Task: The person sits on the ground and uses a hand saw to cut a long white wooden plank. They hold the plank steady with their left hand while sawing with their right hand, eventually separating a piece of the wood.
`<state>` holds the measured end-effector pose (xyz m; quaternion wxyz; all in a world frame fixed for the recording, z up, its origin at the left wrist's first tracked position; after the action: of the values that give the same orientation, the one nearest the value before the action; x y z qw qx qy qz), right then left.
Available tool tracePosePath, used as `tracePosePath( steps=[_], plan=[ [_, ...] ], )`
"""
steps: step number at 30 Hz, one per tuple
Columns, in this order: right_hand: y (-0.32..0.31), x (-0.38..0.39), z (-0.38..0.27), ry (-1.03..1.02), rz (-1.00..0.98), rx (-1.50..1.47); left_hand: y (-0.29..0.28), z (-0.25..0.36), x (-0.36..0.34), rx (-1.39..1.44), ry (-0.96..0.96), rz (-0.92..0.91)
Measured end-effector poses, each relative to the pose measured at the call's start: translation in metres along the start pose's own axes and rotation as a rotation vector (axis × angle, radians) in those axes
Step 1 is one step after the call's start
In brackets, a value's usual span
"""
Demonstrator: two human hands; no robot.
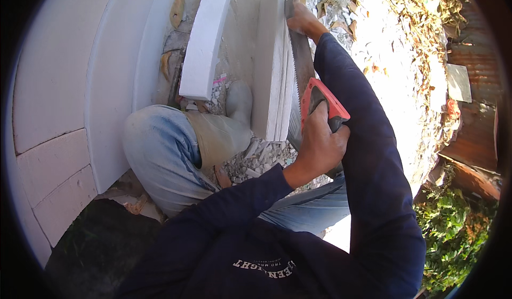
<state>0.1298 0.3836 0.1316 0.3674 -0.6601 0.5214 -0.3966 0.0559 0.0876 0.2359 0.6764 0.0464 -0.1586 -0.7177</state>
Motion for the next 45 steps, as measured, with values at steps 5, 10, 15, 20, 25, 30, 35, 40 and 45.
tracePosePath(
  steps=[5, 10, 15, 20, 25, 30, 35, 40, 45],
  plan=[
    [0.009, 0.043, -0.003, 0.012, -0.051, -0.023, 0.0, 0.002, 0.036, -0.058, -0.067, 0.043],
    [0.011, 0.097, -0.012, 0.037, -0.135, -0.041, 0.006, 0.014, 0.088, -0.046, -0.17, 0.015],
    [0.017, 0.172, -0.028, 0.048, -0.191, -0.064, 0.012, 0.015, 0.153, 0.015, -0.173, 0.01],
    [0.022, 0.226, -0.042, 0.024, -0.252, 0.035, 0.014, 0.025, 0.204, 0.077, -0.18, -0.01],
    [0.029, 0.289, -0.034, 0.059, -0.323, -0.047, 0.022, 0.044, 0.251, 0.17, -0.308, -0.186],
    [0.054, 0.359, -0.042, 0.095, -0.528, -0.093, 0.024, 0.076, 0.288, 0.408, -0.71, -0.393],
    [0.074, 0.45, -0.032, 0.069, -0.875, -0.083, 0.03, 0.114, 0.289, 0.8, -0.847, -0.523],
    [-0.034, 0.346, -0.04, 0.288, -0.35, -0.197, 0.031, 0.112, 0.28, 0.456, -0.538, -0.626],
    [-0.091, 0.223, -0.047, 0.086, -0.007, -0.137, 0.026, 0.069, 0.195, 0.094, -0.07, -0.294]
  ],
)
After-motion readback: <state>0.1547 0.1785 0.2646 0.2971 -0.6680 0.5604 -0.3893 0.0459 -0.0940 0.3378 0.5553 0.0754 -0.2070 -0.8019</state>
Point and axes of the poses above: each hand's wrist, its own x-axis away from the middle knuckle, its own y-axis out of the palm, z = x × y, the point moved 2 cm from there along -x, towards the middle knuckle
